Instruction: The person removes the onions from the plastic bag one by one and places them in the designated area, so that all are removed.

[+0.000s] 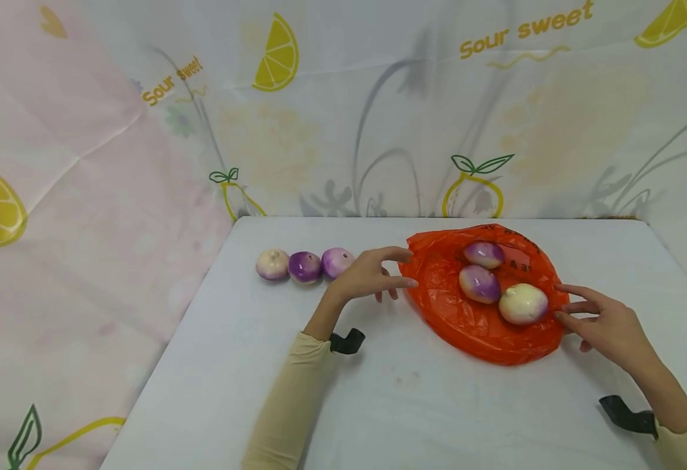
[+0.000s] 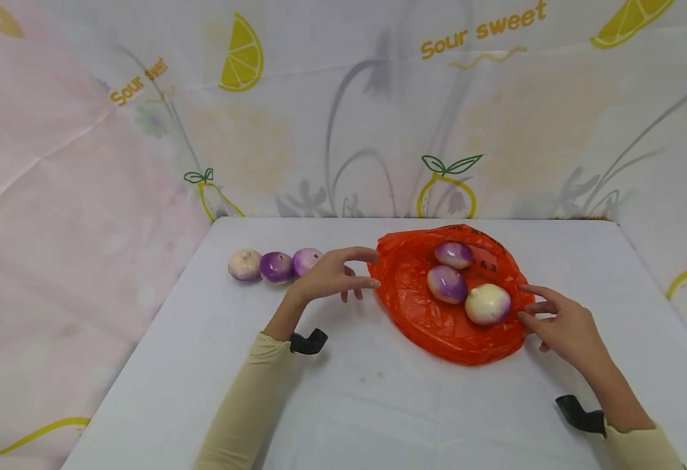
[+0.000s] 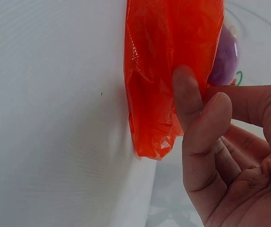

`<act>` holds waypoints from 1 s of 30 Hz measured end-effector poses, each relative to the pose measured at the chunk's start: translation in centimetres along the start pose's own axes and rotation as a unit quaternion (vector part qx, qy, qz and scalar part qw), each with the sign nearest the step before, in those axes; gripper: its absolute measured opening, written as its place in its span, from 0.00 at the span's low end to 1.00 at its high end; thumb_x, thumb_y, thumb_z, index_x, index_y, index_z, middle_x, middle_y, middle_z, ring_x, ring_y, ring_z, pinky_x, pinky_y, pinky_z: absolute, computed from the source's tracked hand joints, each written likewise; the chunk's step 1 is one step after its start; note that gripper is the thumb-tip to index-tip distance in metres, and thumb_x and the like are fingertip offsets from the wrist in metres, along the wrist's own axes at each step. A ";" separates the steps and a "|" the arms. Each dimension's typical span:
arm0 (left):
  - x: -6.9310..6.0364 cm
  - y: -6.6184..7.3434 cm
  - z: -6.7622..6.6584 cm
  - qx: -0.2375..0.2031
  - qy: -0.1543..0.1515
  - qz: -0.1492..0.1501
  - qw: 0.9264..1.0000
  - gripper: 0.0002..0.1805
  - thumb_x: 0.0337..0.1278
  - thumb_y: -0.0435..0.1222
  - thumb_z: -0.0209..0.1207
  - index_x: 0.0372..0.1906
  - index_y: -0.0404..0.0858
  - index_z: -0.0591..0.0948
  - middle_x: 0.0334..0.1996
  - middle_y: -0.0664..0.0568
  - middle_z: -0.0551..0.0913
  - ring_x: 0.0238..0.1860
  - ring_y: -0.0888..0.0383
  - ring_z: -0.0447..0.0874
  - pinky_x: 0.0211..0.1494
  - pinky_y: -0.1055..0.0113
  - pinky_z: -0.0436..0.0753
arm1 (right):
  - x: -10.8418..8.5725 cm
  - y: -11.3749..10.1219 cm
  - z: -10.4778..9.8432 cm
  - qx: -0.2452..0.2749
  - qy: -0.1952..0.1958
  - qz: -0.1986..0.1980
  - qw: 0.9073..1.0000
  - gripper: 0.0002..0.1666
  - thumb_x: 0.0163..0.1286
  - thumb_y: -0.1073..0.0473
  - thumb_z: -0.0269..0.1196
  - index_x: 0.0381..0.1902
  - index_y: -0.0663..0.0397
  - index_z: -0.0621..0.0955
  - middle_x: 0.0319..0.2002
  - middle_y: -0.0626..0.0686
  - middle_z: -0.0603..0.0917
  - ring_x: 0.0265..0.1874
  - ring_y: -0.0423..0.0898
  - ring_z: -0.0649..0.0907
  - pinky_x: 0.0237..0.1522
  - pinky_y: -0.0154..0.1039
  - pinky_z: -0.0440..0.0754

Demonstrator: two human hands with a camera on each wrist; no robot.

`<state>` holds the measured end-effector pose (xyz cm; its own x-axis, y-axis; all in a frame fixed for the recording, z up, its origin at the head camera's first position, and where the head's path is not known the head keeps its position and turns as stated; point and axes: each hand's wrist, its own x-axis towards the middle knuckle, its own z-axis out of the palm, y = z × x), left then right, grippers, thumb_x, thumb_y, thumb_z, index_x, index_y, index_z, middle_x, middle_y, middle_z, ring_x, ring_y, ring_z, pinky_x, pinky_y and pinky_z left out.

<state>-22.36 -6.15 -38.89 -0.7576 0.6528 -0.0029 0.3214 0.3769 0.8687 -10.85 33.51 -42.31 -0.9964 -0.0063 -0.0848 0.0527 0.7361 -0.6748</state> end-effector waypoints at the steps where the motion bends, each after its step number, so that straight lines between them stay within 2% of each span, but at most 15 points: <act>1: 0.3 0.1 0.3 -0.004 -0.003 0.000 1.000 0.33 0.58 0.45 0.69 0.66 0.39 0.73 0.61 0.45 0.76 0.29 0.41 0.86 0.23 0.58 0.84 | 0.0 0.0 0.0 0.000 0.001 -0.001 1.000 0.36 0.74 0.52 0.61 0.69 0.68 0.65 0.51 0.77 0.77 0.19 0.48 0.81 0.20 0.38 0.81; 3: 0.7 0.2 1.0 -0.006 -0.008 0.000 1.000 0.33 0.58 0.45 0.68 0.66 0.39 0.73 0.62 0.45 0.75 0.28 0.42 0.86 0.24 0.56 0.85 | 0.0 0.0 0.0 0.001 0.003 -0.006 1.000 0.35 0.73 0.52 0.61 0.69 0.68 0.65 0.50 0.77 0.77 0.19 0.48 0.81 0.20 0.38 0.81; 9: 2.0 0.3 2.8 0.024 -0.017 -0.002 1.000 0.34 0.56 0.47 0.69 0.66 0.40 0.74 0.63 0.45 0.75 0.19 0.49 0.80 0.25 0.51 0.85 | 0.0 0.0 0.2 0.007 0.005 -0.011 1.000 0.35 0.73 0.53 0.61 0.69 0.67 0.65 0.50 0.77 0.77 0.20 0.47 0.81 0.20 0.38 0.82; 12: 2.9 0.3 3.6 0.052 -0.011 0.011 0.999 0.35 0.56 0.48 0.69 0.66 0.38 0.74 0.62 0.44 0.77 0.35 0.50 0.85 0.37 0.58 0.86 | 0.0 0.0 0.1 0.006 0.004 -0.009 1.000 0.35 0.73 0.52 0.61 0.69 0.67 0.65 0.50 0.77 0.77 0.19 0.47 0.81 0.20 0.38 0.82; 15: 3.8 0.5 4.3 0.083 0.004 0.022 0.996 0.35 0.55 0.49 0.70 0.64 0.37 0.75 0.60 0.44 0.79 0.54 0.51 0.80 0.52 0.63 0.81 | -0.1 0.0 0.1 0.006 0.005 -0.010 1.000 0.35 0.73 0.52 0.61 0.69 0.67 0.65 0.50 0.77 0.77 0.19 0.48 0.81 0.20 0.38 0.81; 16: 4.1 0.6 4.6 0.085 0.008 0.021 0.996 0.35 0.55 0.49 0.70 0.64 0.36 0.75 0.59 0.44 0.79 0.55 0.52 0.80 0.55 0.65 0.80 | 0.0 0.0 0.1 0.007 0.005 -0.009 1.000 0.35 0.73 0.52 0.61 0.69 0.67 0.65 0.50 0.77 0.77 0.19 0.48 0.81 0.20 0.38 0.81; 18: 4.5 0.7 5.2 0.070 0.013 0.009 0.997 0.35 0.55 0.48 0.70 0.64 0.36 0.75 0.59 0.44 0.79 0.46 0.54 0.85 0.53 0.63 0.81 | 0.0 0.0 0.1 0.008 0.006 -0.009 1.000 0.35 0.73 0.52 0.61 0.69 0.67 0.65 0.50 0.77 0.77 0.18 0.48 0.81 0.20 0.38 0.81; 19: 4.7 0.7 5.5 0.068 0.017 0.003 0.998 0.35 0.54 0.48 0.70 0.64 0.36 0.75 0.59 0.45 0.79 0.43 0.55 0.86 0.50 0.66 0.81 | 0.0 0.0 0.1 0.009 0.005 -0.007 1.000 0.35 0.73 0.52 0.61 0.69 0.67 0.65 0.50 0.77 0.77 0.19 0.48 0.81 0.20 0.38 0.81; 22: 5.3 0.6 6.6 0.065 0.028 -0.015 0.997 0.35 0.54 0.49 0.70 0.64 0.38 0.75 0.58 0.48 0.79 0.39 0.59 0.85 0.45 0.72 0.81 | 0.0 0.0 0.0 0.006 0.006 -0.002 1.000 0.35 0.73 0.52 0.61 0.69 0.67 0.65 0.51 0.77 0.77 0.19 0.48 0.81 0.20 0.38 0.82; 25: 5.9 0.6 7.4 0.072 0.041 -0.038 0.996 0.35 0.53 0.50 0.71 0.63 0.40 0.75 0.56 0.50 0.80 0.37 0.58 0.84 0.38 0.72 0.82 | 0.0 0.0 0.0 0.008 0.004 -0.004 1.000 0.35 0.74 0.52 0.60 0.69 0.67 0.65 0.51 0.77 0.77 0.20 0.48 0.82 0.20 0.38 0.82; 27: 6.2 0.6 7.9 0.063 0.043 -0.051 0.996 0.34 0.53 0.49 0.71 0.63 0.40 0.75 0.56 0.51 0.80 0.32 0.58 0.83 0.34 0.71 0.82 | 0.0 0.0 0.0 0.010 0.003 -0.006 1.000 0.35 0.74 0.52 0.61 0.69 0.67 0.65 0.51 0.78 0.77 0.20 0.48 0.82 0.20 0.38 0.82; 29: 6.4 0.8 8.2 0.058 0.045 -0.060 0.996 0.35 0.53 0.48 0.71 0.64 0.40 0.75 0.56 0.50 0.80 0.29 0.60 0.82 0.33 0.72 0.82 | -0.1 -0.1 0.0 0.012 0.001 -0.007 1.000 0.35 0.74 0.52 0.61 0.69 0.67 0.65 0.51 0.78 0.77 0.20 0.48 0.82 0.20 0.38 0.82; 30: 6.5 0.8 8.4 0.060 0.048 -0.061 0.995 0.35 0.53 0.48 0.71 0.64 0.39 0.75 0.56 0.50 0.80 0.31 0.62 0.81 0.35 0.74 0.81 | -0.1 -0.1 0.0 0.012 0.002 -0.007 1.000 0.35 0.74 0.52 0.61 0.69 0.67 0.65 0.51 0.78 0.77 0.20 0.48 0.82 0.20 0.38 0.82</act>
<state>-22.28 3.92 -42.33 -0.8435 0.5347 -0.0523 0.2854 0.5284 0.7996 -10.78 33.41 -42.27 -0.9973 -0.0136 -0.0721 0.0403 0.7201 -0.6927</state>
